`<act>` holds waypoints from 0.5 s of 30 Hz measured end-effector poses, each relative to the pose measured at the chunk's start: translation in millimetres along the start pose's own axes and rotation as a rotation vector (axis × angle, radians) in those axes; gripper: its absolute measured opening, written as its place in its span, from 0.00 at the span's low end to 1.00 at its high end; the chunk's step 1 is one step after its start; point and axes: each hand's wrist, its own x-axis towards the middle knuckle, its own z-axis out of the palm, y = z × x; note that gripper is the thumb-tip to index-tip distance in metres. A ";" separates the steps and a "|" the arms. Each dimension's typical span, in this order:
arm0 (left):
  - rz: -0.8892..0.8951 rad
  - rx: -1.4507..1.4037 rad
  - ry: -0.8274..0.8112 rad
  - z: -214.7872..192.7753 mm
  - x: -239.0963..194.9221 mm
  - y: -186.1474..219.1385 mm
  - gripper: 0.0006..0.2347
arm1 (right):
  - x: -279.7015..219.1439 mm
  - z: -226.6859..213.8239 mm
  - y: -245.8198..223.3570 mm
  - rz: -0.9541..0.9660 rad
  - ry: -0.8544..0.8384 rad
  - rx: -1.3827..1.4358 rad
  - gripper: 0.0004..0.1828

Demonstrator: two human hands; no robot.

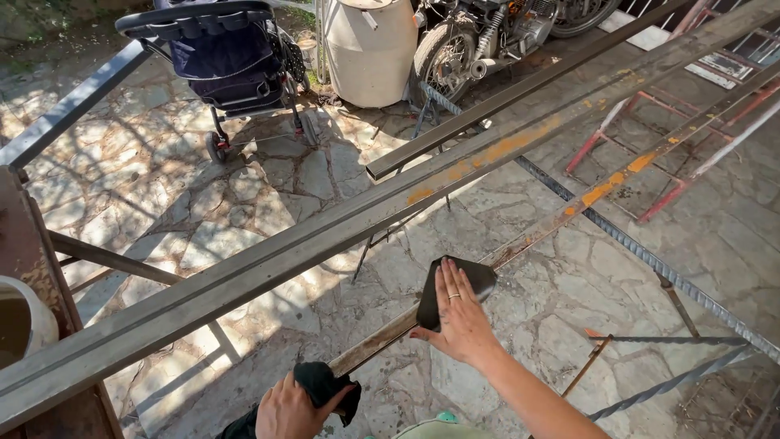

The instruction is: Sanding long metal bars using a sanding block on a wooden table in an outdoor area.

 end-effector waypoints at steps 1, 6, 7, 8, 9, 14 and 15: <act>-0.013 -0.002 0.004 2.3 -1.3 -0.3 0.39 | -0.2 -12.5 -17.2 -0.014 0.003 0.000 0.68; 0.023 -0.078 0.123 11.5 0.0 -3.5 0.37 | -37.7 0.7 -31.3 -0.254 0.215 -0.281 0.71; 0.014 -0.074 0.120 7.9 -1.4 -1.9 0.37 | -37.8 1.9 -9.9 -0.262 0.214 -0.273 0.71; 0.026 -0.098 0.118 3.8 -3.2 -0.8 0.36 | -37.8 2.7 10.8 -0.140 0.089 -0.194 0.68; 0.032 -0.126 0.121 -0.5 -4.8 0.9 0.35 | -34.8 2.4 32.4 -0.025 -0.032 -0.120 0.65; 0.014 -0.129 0.094 -15.2 -7.6 4.9 0.35 | 8.5 -5.9 22.0 -0.083 -0.055 -0.069 0.67; 0.020 -0.124 0.085 -12.9 -5.6 8.3 0.36 | 9.4 -16.0 3.2 -0.092 -0.271 -0.036 0.67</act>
